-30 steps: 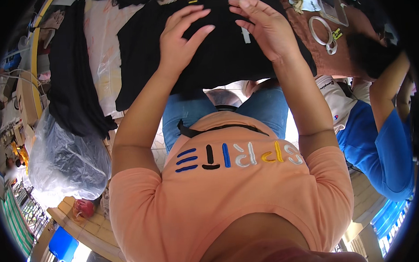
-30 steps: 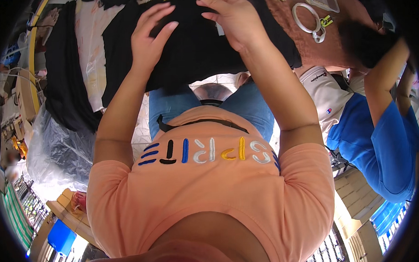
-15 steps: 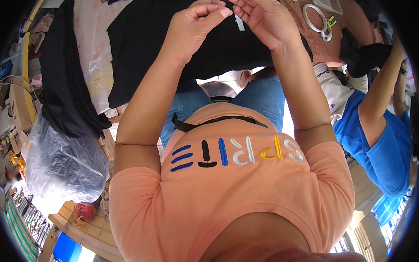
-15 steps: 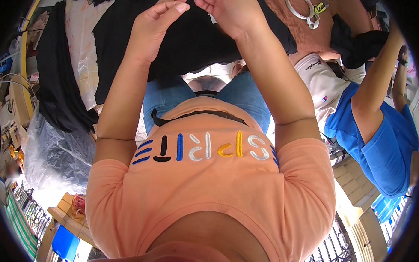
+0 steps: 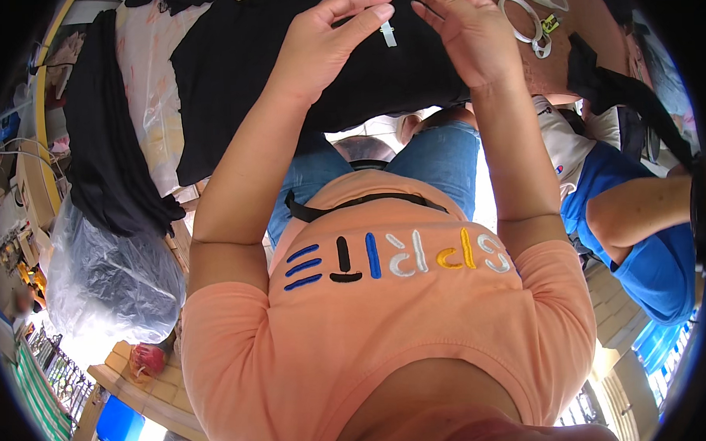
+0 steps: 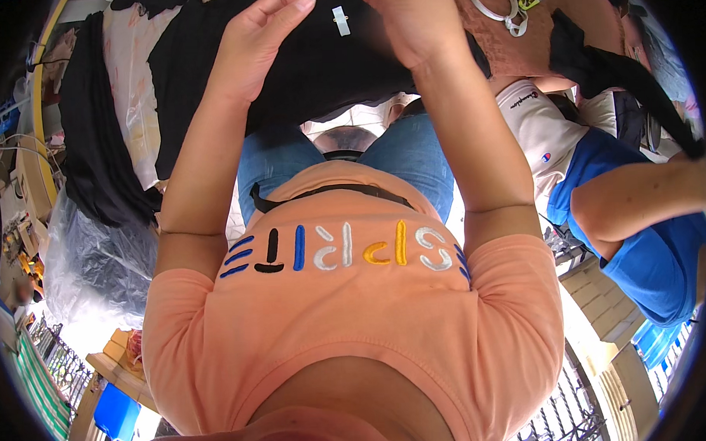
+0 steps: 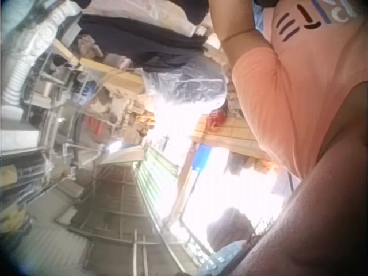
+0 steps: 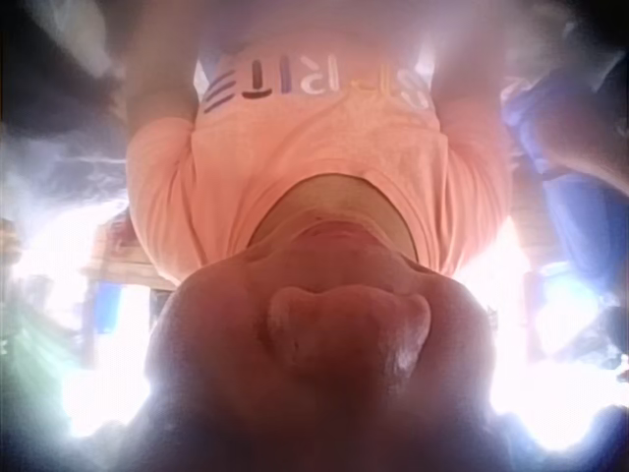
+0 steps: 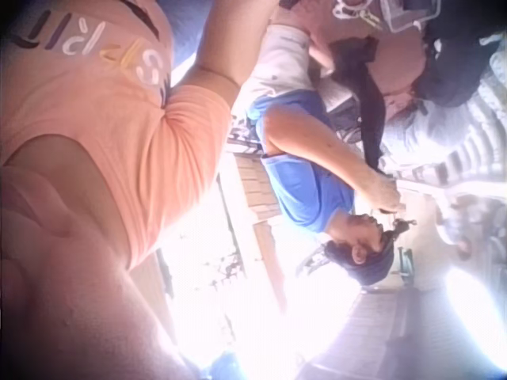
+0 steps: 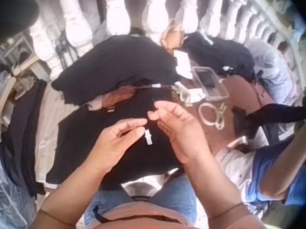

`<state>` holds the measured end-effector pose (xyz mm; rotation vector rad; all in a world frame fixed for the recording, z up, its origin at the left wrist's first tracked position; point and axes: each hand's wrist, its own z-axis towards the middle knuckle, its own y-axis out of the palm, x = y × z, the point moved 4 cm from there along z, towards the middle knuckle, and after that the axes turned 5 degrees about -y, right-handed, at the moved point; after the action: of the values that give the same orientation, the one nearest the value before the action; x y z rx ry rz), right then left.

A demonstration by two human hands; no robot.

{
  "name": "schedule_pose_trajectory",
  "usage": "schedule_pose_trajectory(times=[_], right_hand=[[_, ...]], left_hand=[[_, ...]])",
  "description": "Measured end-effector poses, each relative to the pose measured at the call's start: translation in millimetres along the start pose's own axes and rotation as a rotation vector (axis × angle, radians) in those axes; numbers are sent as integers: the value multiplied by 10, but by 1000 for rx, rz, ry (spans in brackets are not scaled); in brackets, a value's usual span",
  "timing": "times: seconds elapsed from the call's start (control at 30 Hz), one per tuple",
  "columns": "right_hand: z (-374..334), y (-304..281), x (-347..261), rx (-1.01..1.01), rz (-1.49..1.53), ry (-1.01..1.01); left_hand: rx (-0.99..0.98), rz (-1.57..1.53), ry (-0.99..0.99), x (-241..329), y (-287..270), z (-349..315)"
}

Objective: The person positions a black shirt on a table and uses a plastic fastener to attach a small white tag to the garment by hand.

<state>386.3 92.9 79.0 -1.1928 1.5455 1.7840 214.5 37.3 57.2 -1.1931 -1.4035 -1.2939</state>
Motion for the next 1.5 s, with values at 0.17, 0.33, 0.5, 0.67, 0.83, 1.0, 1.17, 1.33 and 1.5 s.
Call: schedule_pose_trajectory(times=[0.17,0.33,0.5,0.67,0.83,1.0,1.17,1.33,1.5], right_hand=[[-113,90,97,-21,-6,-22],[-119,66,6,-36,1,-47],[-43,-184,-129,56,-109,-77],[44,-380,-206,169,-113,-151],[81,-499,-296,192,-135,-214],[67,-501,-486,286,-101,-190],[323,-1108,-482,223,111,-318],[113,-809,-691,370,-234,-398],[51,-818,-732,348,-274,-422]], left_hand=[[20,-1,-8,32,212,52],[16,193,29,-20,198,12],[-121,127,-154,129,229,-161],[-167,6,-251,-9,123,-191],[-188,-34,-324,-48,84,-225],[-228,-150,-403,-88,53,-257],[-253,-204,-420,-99,97,-276],[-241,-175,-426,-121,86,-284],[-317,68,-322,-12,135,-325]])
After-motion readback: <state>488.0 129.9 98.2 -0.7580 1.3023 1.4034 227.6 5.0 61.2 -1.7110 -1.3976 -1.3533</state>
